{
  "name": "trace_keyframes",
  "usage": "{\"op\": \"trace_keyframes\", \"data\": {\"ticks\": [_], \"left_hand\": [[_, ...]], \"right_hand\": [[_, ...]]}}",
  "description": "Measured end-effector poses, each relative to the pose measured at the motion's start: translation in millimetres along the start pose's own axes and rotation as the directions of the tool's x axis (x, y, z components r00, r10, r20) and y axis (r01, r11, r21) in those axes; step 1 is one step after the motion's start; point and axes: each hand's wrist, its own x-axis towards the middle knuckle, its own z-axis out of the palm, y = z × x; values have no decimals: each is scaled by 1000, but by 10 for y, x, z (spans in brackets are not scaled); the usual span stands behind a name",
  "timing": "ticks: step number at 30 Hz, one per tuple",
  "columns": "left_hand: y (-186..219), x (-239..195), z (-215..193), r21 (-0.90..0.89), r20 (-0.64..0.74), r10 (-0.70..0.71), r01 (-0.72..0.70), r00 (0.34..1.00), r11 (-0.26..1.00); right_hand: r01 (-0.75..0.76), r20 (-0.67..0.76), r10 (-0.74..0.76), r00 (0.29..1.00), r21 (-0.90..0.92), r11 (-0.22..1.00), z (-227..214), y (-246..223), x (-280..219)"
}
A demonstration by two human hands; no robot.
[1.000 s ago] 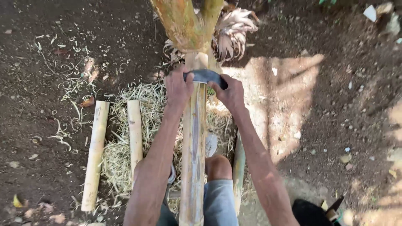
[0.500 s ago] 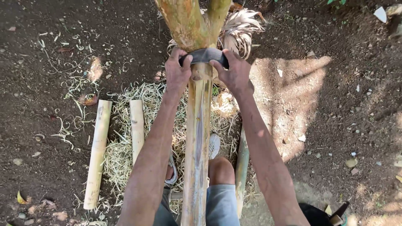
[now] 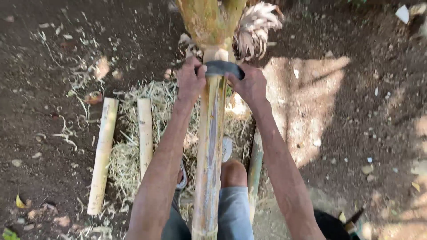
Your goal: Scraping the outer bark from a piece of bamboo using a curved blade.
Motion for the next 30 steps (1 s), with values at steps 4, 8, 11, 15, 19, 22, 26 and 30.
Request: {"op": "trace_keyframes", "data": {"ticks": [4, 8, 11, 15, 19, 22, 26, 30], "left_hand": [[-69, 108, 31, 31, 122, -276, 274, 953, 961], [-102, 305, 48, 4, -39, 51, -51, 998, 999], [-121, 314, 61, -136, -31, 20, -24, 999, 990], [-112, 322, 41, -192, -70, 70, -83, 995, 978], [-35, 346, -35, -185, -11, -21, 19, 1000, 983], [-47, 208, -37, -177, 29, -14, 19, 999, 984], [-108, 302, -18, -89, -5, 33, -34, 999, 995], [122, 325, -57, -331, 185, -351, 395, 918, 857]], "right_hand": [[-10, 55, 13, 998, -42, 999, 103, 93, 234], [53, -58, -59, 997, -88, 995, 195, 184, 435], [166, -141, -179, 974, -94, 982, 196, 177, 454], [187, -194, -200, 960, -83, 979, 159, 78, 429], [141, -221, -157, 963, -87, 986, 171, 3, 283], [72, -189, -88, 978, -87, 994, 122, -62, 151], [36, -110, -46, 993, -92, 995, 130, -59, 237], [46, -102, -57, 993, -109, 993, 205, 16, 346]]}}
